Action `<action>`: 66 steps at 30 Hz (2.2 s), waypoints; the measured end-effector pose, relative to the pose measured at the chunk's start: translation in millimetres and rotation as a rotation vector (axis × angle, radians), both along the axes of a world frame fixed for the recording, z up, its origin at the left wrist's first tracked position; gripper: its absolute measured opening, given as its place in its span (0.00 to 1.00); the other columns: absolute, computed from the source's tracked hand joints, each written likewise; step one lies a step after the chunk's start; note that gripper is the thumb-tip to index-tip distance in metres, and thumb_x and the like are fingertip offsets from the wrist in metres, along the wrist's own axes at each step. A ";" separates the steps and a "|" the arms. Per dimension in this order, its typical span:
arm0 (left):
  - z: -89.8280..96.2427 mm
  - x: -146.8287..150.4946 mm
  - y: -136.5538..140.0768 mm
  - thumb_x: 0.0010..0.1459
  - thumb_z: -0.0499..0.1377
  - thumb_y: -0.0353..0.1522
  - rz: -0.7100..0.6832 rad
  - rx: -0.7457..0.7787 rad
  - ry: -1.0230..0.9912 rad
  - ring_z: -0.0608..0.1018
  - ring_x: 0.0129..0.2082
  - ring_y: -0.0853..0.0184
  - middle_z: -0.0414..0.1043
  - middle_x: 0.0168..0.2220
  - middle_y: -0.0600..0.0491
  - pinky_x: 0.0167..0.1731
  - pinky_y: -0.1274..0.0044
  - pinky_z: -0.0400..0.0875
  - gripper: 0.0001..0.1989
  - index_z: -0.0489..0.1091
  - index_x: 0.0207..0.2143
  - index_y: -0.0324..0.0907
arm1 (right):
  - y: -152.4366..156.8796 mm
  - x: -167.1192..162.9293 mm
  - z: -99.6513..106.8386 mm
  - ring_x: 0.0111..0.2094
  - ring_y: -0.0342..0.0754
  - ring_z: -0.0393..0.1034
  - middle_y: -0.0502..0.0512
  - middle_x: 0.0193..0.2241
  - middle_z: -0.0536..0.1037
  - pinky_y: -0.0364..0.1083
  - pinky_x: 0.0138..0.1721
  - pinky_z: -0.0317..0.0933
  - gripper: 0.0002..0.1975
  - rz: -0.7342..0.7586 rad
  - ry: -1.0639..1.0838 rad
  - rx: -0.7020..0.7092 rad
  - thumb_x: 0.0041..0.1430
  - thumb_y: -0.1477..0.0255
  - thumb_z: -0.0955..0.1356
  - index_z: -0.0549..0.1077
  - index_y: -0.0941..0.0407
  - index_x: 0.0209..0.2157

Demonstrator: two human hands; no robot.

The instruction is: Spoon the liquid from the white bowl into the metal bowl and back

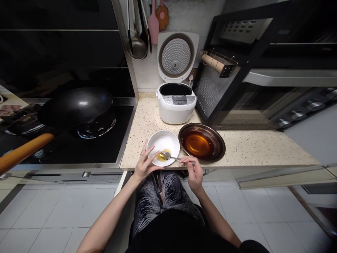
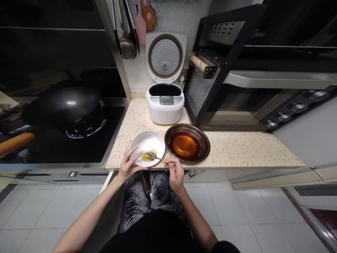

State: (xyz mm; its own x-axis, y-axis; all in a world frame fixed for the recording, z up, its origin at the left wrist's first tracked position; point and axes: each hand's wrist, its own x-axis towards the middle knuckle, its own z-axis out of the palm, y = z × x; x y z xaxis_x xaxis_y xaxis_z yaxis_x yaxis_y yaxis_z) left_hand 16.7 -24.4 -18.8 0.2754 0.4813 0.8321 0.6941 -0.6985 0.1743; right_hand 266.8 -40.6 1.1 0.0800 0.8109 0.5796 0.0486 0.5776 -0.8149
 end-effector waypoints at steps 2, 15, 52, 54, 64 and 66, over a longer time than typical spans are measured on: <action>1.3 -0.3 -0.1 0.57 0.70 0.47 -0.005 -0.001 0.007 0.62 0.72 0.41 0.68 0.66 0.39 0.65 0.45 0.68 0.39 0.66 0.67 0.46 | 0.7 -4.3 -3.1 0.35 0.45 0.75 0.52 0.34 0.79 0.46 0.38 0.70 0.10 -0.003 0.062 -0.036 0.73 0.70 0.62 0.73 0.54 0.38; 5.1 0.4 0.0 0.58 0.69 0.46 -0.024 0.002 0.006 0.60 0.73 0.40 0.68 0.65 0.37 0.64 0.47 0.71 0.40 0.63 0.69 0.45 | -6.6 -26.1 -16.7 0.32 0.45 0.74 0.53 0.34 0.78 0.46 0.35 0.71 0.09 -0.047 0.208 -0.123 0.73 0.66 0.64 0.71 0.54 0.37; 16.7 -3.5 -3.0 0.58 0.67 0.50 -0.034 -0.213 -0.147 0.75 0.64 0.48 0.68 0.65 0.37 0.61 0.53 0.74 0.37 0.68 0.66 0.47 | 13.0 18.0 38.9 0.32 0.44 0.74 0.53 0.36 0.76 0.47 0.37 0.72 0.07 -0.346 0.313 0.041 0.72 0.67 0.65 0.70 0.54 0.38; 16.7 -3.3 -3.0 0.58 0.67 0.51 -0.033 -0.219 -0.146 0.75 0.64 0.48 0.68 0.65 0.37 0.61 0.53 0.74 0.37 0.68 0.66 0.47 | 15.4 23.4 39.5 0.32 0.44 0.74 0.53 0.36 0.77 0.47 0.37 0.72 0.07 -0.379 0.301 0.050 0.72 0.67 0.65 0.70 0.54 0.38; 15.8 -2.6 -3.1 0.57 0.69 0.48 -0.067 -0.215 -0.174 0.74 0.65 0.48 0.67 0.66 0.37 0.62 0.53 0.73 0.38 0.68 0.66 0.48 | 18.0 36.3 23.9 0.37 0.48 0.76 0.55 0.35 0.78 0.51 0.39 0.73 0.07 -0.473 0.035 0.177 0.72 0.69 0.64 0.72 0.54 0.38; 15.9 -2.4 -3.1 0.56 0.69 0.48 -0.072 -0.215 -0.180 0.74 0.65 0.48 0.67 0.66 0.37 0.62 0.53 0.73 0.38 0.68 0.66 0.48 | 17.4 38.0 19.5 0.38 0.50 0.77 0.55 0.35 0.79 0.52 0.40 0.73 0.07 -0.457 -0.041 0.220 0.72 0.71 0.64 0.73 0.54 0.39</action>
State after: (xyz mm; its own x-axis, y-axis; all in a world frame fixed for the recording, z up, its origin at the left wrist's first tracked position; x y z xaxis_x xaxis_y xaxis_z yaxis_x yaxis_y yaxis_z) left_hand 14.3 -27.5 -2.9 0.1727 0.6367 0.7515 0.5881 -0.6787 0.4399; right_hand 304.8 -23.2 20.6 0.3717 0.5564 0.7431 0.3661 0.6477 -0.6682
